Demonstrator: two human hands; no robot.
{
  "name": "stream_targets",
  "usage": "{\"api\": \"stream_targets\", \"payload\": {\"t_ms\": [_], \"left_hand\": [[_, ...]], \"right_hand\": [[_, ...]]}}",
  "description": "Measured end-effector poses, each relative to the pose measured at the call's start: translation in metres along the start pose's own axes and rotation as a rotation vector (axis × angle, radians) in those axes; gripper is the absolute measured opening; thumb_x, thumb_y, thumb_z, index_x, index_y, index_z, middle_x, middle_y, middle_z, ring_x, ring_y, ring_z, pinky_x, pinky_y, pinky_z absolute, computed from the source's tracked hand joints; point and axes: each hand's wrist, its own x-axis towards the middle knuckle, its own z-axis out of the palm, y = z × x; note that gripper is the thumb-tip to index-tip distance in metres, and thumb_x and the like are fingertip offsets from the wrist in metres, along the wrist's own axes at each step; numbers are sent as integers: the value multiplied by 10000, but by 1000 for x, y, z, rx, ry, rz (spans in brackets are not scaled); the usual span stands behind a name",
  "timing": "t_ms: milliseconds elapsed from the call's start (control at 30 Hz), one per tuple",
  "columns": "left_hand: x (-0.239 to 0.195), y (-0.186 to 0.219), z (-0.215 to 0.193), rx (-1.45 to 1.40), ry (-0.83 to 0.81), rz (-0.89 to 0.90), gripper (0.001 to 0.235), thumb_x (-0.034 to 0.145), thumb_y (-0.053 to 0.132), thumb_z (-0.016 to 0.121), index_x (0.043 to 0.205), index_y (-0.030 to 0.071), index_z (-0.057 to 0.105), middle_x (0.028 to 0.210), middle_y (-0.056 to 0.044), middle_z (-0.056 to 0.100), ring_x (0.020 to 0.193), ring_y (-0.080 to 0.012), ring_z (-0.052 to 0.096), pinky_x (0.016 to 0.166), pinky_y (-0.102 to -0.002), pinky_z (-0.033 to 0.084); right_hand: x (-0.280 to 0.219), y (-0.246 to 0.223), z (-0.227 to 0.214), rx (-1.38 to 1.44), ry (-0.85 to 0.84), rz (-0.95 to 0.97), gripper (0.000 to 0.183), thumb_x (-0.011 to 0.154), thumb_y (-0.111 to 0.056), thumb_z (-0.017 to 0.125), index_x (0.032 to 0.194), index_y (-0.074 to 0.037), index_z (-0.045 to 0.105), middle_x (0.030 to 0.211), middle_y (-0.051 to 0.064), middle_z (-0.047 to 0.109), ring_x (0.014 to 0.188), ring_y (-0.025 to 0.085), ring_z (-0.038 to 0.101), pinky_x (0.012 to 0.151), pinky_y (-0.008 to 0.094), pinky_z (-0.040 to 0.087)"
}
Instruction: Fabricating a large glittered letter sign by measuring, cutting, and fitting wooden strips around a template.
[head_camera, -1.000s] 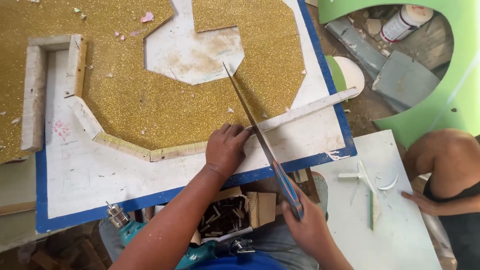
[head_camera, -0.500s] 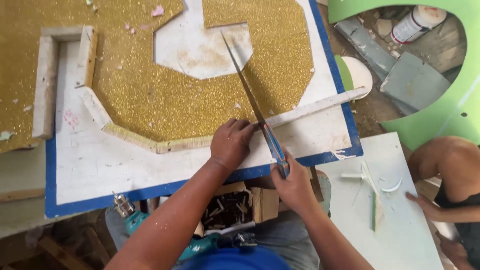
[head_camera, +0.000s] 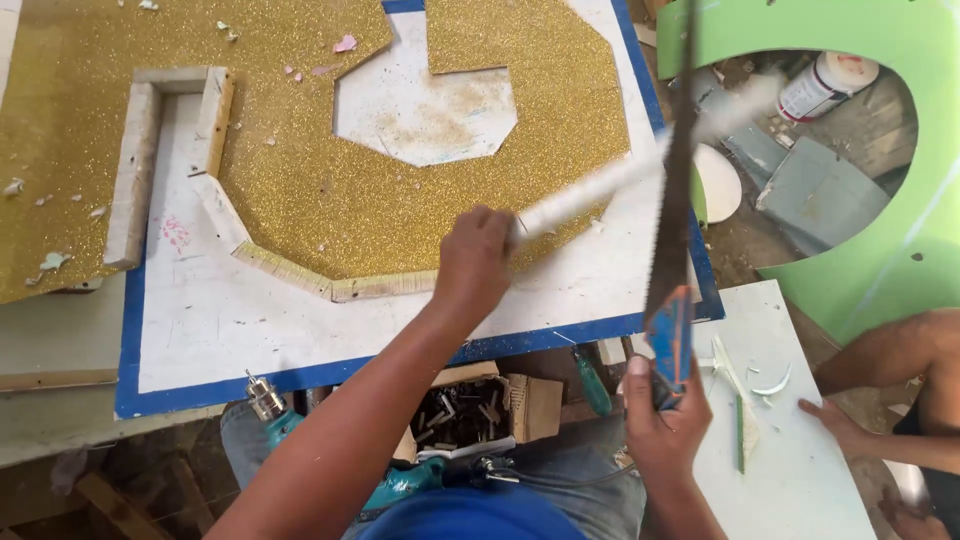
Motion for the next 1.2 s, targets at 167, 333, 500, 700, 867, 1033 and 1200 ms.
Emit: {"api": "stream_targets", "payload": {"t_ms": [167,333,500,700,867,1033,1200], "left_hand": [[-21,7,-62,-132,125,-144,85,985,95,659,954,77,582,979,-68,573,748,-191,528,610,-326,498],[-59,-33,-64,91,234,-250,224,958,222,656,1146,99,656,1051,-85,602,871,-287,588,575,-476,512],[-89,-26,-33,-231,337,-565,622,942,333,702,1417,-12,497,1242,-155,572,1158,-297,548,992,-419,476],[-63,-40,-49,91,338,-82,774,736,-240,433,1406,122,568,1295,-111,573,1135,-328,513,887,-421,423],[15,-80,-95,698,-457,129,535,851,28,605,1301,317,629,1647,-59,336,1581,-360,153,1274,-575,57],[27,-76,-119,859,-426,512,477,828,66,669,1258,263,613,1209,1,675,1354,-268,517,1256,-546,187],[-4,-39,-137,511,-373,73,286,1097,329,452,1179,62,509,941,-128,561,780,-294,632,588,-436,568]], "right_hand": [[-7,9,-1,40,40,1,229,1000,-195,651,1178,-53,631,704,30,647,580,132,626,583,298,541],[-19,19,11,88,-120,114,235,964,-202,651,1125,-31,673,618,58,636,507,137,580,504,300,514],[-30,22,24,35,-264,312,258,933,-261,672,1095,-59,669,672,66,659,562,170,656,564,315,585],[-29,22,15,38,-235,270,275,932,-230,680,1144,-55,673,651,62,651,525,163,640,531,310,570],[-25,20,2,9,-239,269,223,936,-247,680,1066,-65,681,612,68,656,533,166,632,552,320,545],[-25,13,-10,-63,-274,313,324,928,-260,665,1197,-79,675,676,90,701,570,181,659,549,324,565],[-26,18,-10,-101,-301,326,327,917,-286,673,1165,-72,694,657,91,715,588,183,672,578,328,565]]}}
